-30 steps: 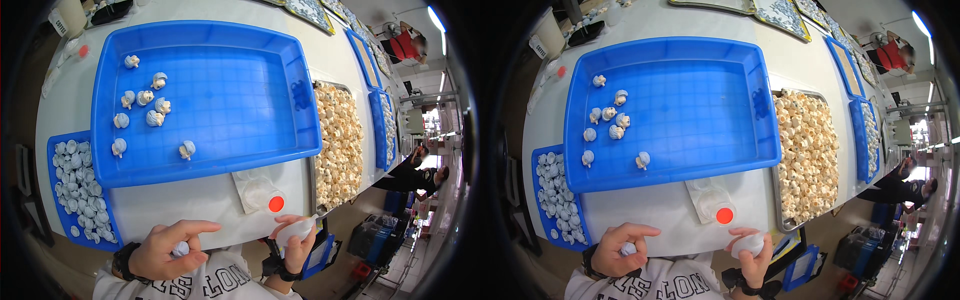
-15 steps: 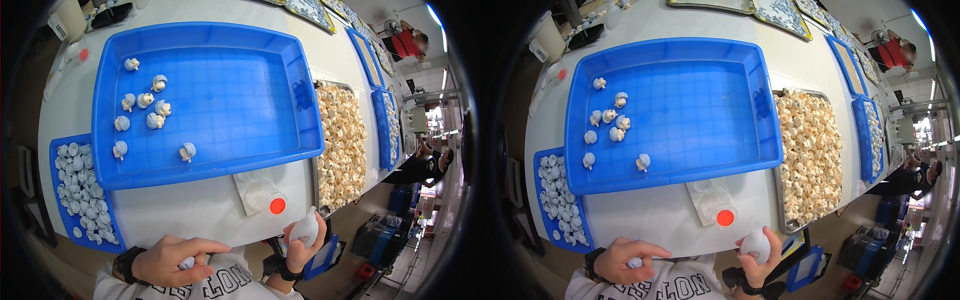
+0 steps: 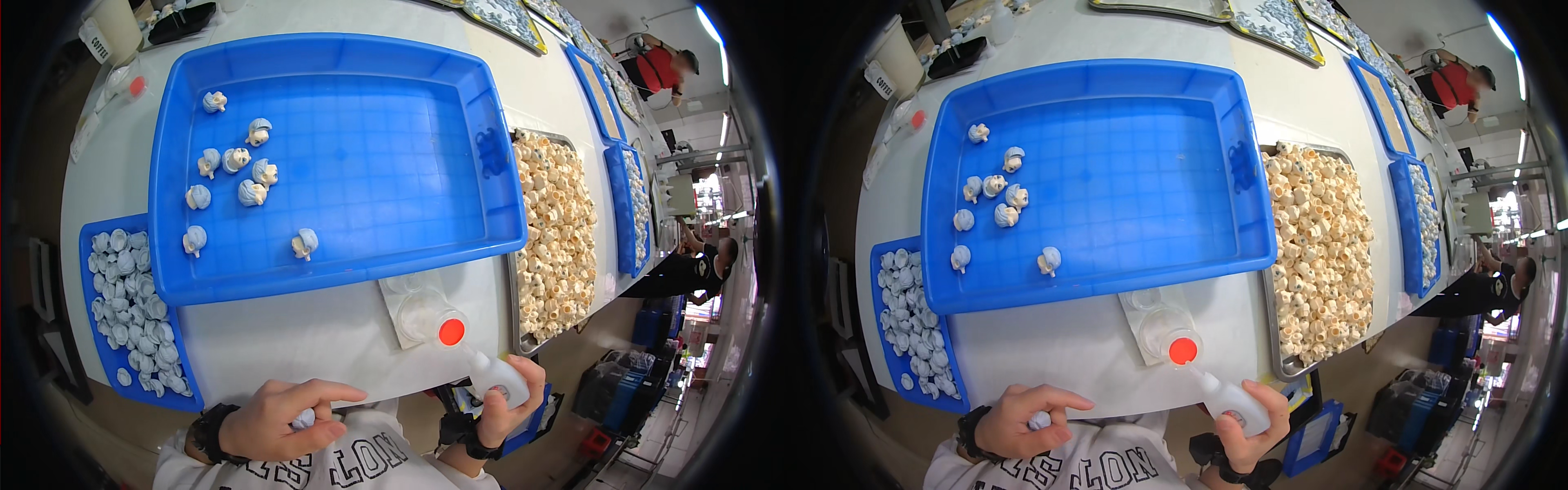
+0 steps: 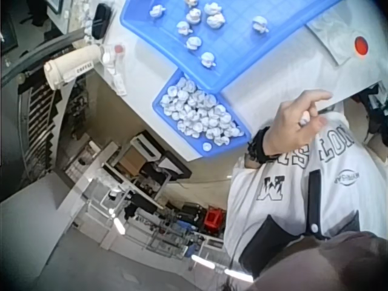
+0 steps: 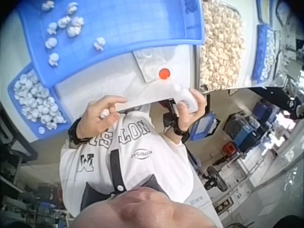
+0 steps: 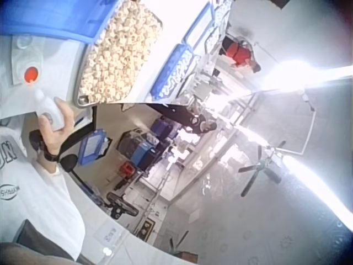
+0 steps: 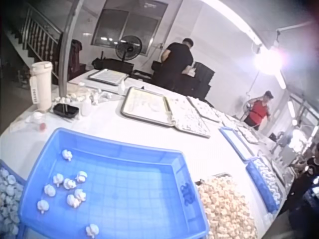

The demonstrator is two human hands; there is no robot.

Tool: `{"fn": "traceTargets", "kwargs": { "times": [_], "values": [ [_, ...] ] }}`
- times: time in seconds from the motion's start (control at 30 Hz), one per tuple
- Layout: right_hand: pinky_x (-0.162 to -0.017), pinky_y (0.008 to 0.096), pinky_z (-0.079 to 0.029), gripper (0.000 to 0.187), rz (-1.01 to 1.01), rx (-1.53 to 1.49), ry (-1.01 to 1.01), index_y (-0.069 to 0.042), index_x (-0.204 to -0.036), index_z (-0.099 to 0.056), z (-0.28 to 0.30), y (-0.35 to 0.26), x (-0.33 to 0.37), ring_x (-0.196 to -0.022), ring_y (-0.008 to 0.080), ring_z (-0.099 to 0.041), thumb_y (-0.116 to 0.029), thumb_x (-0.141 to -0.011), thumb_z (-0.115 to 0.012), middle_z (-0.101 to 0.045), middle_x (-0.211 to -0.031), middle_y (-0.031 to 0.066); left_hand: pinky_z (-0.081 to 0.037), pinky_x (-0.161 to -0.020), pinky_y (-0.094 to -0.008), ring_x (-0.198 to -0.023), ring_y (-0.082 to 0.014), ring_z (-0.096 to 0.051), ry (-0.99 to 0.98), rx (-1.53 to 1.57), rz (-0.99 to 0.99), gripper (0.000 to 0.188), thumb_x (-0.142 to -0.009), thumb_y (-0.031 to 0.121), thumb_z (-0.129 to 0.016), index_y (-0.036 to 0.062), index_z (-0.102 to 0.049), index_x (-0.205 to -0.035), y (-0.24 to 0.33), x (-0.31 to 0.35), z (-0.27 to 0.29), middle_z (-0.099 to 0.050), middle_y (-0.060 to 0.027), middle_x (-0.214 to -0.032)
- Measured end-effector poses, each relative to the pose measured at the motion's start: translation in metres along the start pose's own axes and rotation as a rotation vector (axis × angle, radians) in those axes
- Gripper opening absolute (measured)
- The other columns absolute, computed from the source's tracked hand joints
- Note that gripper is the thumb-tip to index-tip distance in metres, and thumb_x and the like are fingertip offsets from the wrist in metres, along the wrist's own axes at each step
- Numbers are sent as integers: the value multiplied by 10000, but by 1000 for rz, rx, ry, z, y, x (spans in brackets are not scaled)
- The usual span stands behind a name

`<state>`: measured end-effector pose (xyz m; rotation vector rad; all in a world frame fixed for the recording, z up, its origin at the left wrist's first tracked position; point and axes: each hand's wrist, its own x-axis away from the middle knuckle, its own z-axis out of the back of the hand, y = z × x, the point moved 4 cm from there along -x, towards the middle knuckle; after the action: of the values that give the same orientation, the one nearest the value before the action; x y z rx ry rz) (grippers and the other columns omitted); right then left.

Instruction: The person assembles small ceramic figurines by hand, picking up a base and a head, applying adhesive from a squeeze bottle, and joining them. The completed figurines are placed into a blue tray on the table.

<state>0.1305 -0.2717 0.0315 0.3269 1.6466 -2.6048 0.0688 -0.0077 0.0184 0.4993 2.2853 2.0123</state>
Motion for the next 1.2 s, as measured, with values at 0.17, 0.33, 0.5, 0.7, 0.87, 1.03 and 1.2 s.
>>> {"fn": "traceTargets", "kwargs": {
  "times": [0.17,0.33,0.5,0.7,0.87,1.03,1.2],
  "values": [
    [-585,246,-402,501,-12,39,-10,-7,-980,-569,-1,-4,-4,-667,133,-508,-314,-606,-699,-541,-819,57,-446,-561,-212,-573,-104,-581,0,13,17,295,-803,93,-596,-1,-558,-1080,-2,3,2,-596,-30,-625],
    [-622,248,-402,534,-94,-30,-9,-5,-971,-552,-7,-4,-4,-703,134,-502,-391,-630,-689,-513,-846,59,-453,-573,-214,-576,-106,-585,0,3,27,293,-803,97,-597,0,-561,-1077,-2,3,2,-597,-31,-630],
    [-657,242,-398,591,-237,-29,-22,-8,-959,-509,-7,8,-1,-724,125,-491,-476,-638,-678,-479,-858,53,-457,-579,-217,-583,-110,-590,0,-1,25,289,-804,96,-595,6,-564,-1076,-4,4,2,-601,-33,-636],
    [-657,231,-381,559,-164,-51,22,-15,-950,-492,-11,0,-6,-757,124,-476,-460,-657,-661,-455,-879,56,-457,-575,-216,-583,-110,-591,14,-7,17,290,-804,103,-597,9,-564,-1076,-6,5,3,-599,-33,-638],
    [-682,240,-376,537,-163,-15,14,-9,-942,-498,-13,-4,-8,-759,133,-471,-439,-655,-646,-458,-879,57,-437,-537,-223,-559,-101,-539,12,2,-20,328,-827,127,-597,3,-534,-1123,-6,6,2,-545,-36,-638],
    [-696,249,-379,499,-157,19,9,-3,-933,-507,-14,-4,-8,-766,138,-472,-397,-652,-628,-467,-867,59,-431,-522,-223,-552,-99,-540,15,-18,-28,328,-825,128,-601,5,-534,-1122,-7,6,3,-541,-33,-633],
    [-704,251,-380,484,-154,19,16,-3,-934,-511,-16,-7,-8,-775,141,-474,-382,-655,-622,-475,-871,62,-430,-519,-223,-547,-98,-538,19,-11,-25,330,-822,124,-603,8,-535,-1123,-8,7,3,-540,-31,-630]
  ]
}}
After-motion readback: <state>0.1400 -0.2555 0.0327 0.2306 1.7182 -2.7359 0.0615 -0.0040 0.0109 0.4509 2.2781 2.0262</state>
